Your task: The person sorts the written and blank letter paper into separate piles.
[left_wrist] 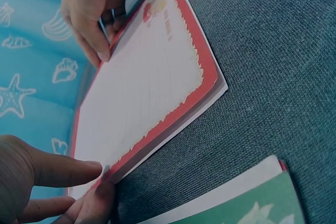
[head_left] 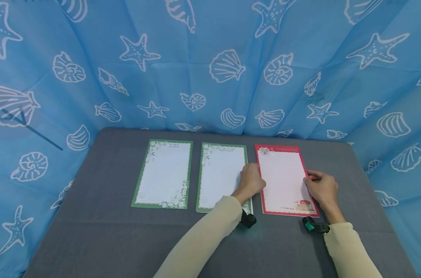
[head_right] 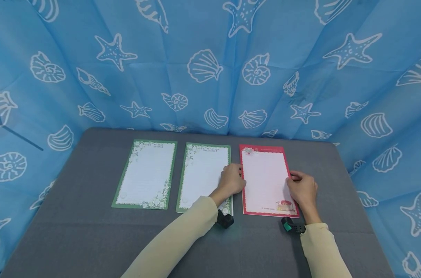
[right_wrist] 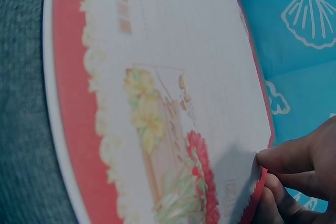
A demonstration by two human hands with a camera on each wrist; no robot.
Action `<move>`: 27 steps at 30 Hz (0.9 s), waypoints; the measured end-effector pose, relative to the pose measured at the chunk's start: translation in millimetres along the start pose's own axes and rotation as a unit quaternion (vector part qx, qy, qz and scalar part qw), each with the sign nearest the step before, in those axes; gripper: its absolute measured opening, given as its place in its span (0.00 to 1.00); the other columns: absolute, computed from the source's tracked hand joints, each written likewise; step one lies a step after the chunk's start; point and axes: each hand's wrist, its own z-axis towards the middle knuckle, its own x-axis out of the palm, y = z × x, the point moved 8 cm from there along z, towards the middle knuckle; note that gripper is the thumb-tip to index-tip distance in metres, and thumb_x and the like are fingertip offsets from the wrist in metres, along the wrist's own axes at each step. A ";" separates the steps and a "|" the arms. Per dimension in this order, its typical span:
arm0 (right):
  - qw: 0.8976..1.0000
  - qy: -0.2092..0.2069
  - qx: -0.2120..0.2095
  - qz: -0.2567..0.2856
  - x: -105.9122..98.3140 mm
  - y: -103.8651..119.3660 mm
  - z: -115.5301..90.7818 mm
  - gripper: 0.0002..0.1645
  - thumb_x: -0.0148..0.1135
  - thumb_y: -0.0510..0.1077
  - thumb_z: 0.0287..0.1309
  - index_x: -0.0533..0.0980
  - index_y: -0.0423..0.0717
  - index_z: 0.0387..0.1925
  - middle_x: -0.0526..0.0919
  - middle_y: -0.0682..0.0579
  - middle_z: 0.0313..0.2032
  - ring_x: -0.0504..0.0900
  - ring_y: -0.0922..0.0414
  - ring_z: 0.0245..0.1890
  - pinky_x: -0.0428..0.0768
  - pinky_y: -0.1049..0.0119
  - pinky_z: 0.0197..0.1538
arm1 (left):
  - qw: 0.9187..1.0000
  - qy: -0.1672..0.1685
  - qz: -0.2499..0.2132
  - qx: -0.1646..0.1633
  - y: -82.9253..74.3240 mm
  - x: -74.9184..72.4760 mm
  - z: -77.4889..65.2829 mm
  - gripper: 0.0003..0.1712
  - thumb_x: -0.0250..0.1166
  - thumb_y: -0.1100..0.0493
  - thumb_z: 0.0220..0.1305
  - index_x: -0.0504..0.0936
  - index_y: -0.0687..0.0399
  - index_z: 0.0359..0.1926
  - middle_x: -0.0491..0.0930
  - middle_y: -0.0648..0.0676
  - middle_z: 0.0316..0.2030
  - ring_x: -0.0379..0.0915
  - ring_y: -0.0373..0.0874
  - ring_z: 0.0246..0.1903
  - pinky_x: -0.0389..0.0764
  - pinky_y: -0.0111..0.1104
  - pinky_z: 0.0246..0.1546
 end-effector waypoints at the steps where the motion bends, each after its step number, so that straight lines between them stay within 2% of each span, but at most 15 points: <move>1: 1.000 0.001 0.001 0.001 -0.3 -0.3 0.3 0.23 0.61 0.39 0.68 0.76 0.28 0.58 0.81 0.32 0.44 0.78 0.42 0.40 0.70 0.63 0.35 | 1.000 0.000 0.002 0.002 -0.4 -0.2 -0.3 0.14 0.73 0.69 0.49 0.74 0.55 0.22 0.73 0.50 0.25 0.68 0.42 0.31 0.72 0.35 0.30; 4: 1.000 0.000 0.005 0.004 -1.3 -0.3 -0.1 0.23 0.61 0.40 0.68 0.76 0.28 0.58 0.81 0.33 0.44 0.78 0.43 0.40 0.70 0.63 0.34 | 1.000 0.000 -0.001 0.007 -1.2 -0.6 -2.0 0.09 0.72 0.69 0.50 0.78 0.57 0.25 0.76 0.52 0.28 0.69 0.42 0.33 0.73 0.35 0.32; 7: 1.000 -0.003 0.008 0.008 -2.6 0.1 -1.5 0.23 0.62 0.41 0.67 0.77 0.29 0.58 0.81 0.33 0.44 0.79 0.44 0.40 0.70 0.66 0.33 | 1.000 -0.001 -0.007 0.011 -2.0 -2.0 -4.5 0.08 0.71 0.69 0.51 0.83 0.62 0.35 0.81 0.54 0.34 0.73 0.44 0.37 0.76 0.37 0.38; 11: 1.000 -0.010 0.008 0.014 -5.0 1.5 -4.1 0.23 0.62 0.42 0.67 0.78 0.30 0.57 0.82 0.34 0.44 0.80 0.46 0.39 0.69 0.71 0.31 | 0.999 -0.010 -0.034 0.013 -0.1 -6.9 -7.9 0.20 0.71 0.66 0.56 0.85 0.63 0.51 0.84 0.55 0.42 0.77 0.47 0.49 0.77 0.40 0.50; 14: 1.000 -0.018 0.003 0.016 -7.0 4.2 -6.4 0.23 0.63 0.42 0.67 0.78 0.30 0.57 0.82 0.36 0.44 0.79 0.47 0.39 0.68 0.74 0.30 | 0.997 -0.019 -0.077 0.018 4.8 -12.3 -9.5 0.23 0.72 0.63 0.61 0.83 0.61 0.57 0.84 0.54 0.41 0.79 0.45 0.45 0.77 0.39 0.48; 18: 0.999 -0.028 -0.016 0.017 -9.4 12.6 -10.5 0.21 0.63 0.43 0.68 0.80 0.32 0.56 0.82 0.38 0.43 0.77 0.50 0.39 0.68 0.74 0.30 | 0.990 -0.034 -0.127 0.043 12.3 -22.4 -11.2 0.21 0.73 0.62 0.61 0.84 0.61 0.56 0.82 0.53 0.35 0.78 0.37 0.33 0.78 0.33 0.39; 22: 0.999 -0.017 -0.043 0.023 -7.0 26.1 -17.6 0.23 0.64 0.45 0.68 0.80 0.35 0.58 0.82 0.39 0.44 0.76 0.51 0.40 0.68 0.71 0.33 | 0.985 -0.056 -0.144 0.070 20.8 -35.6 -13.7 0.19 0.73 0.63 0.61 0.86 0.60 0.54 0.83 0.52 0.31 0.79 0.35 0.29 0.78 0.32 0.37; 27: 0.994 0.002 -0.105 0.042 3.2 49.6 -29.4 0.22 0.66 0.46 0.68 0.80 0.37 0.58 0.82 0.40 0.43 0.77 0.50 0.40 0.70 0.73 0.33 | 0.984 -0.071 -0.141 0.078 34.0 -49.3 -17.2 0.20 0.73 0.61 0.62 0.86 0.58 0.55 0.81 0.48 0.29 0.76 0.33 0.25 0.75 0.32 0.34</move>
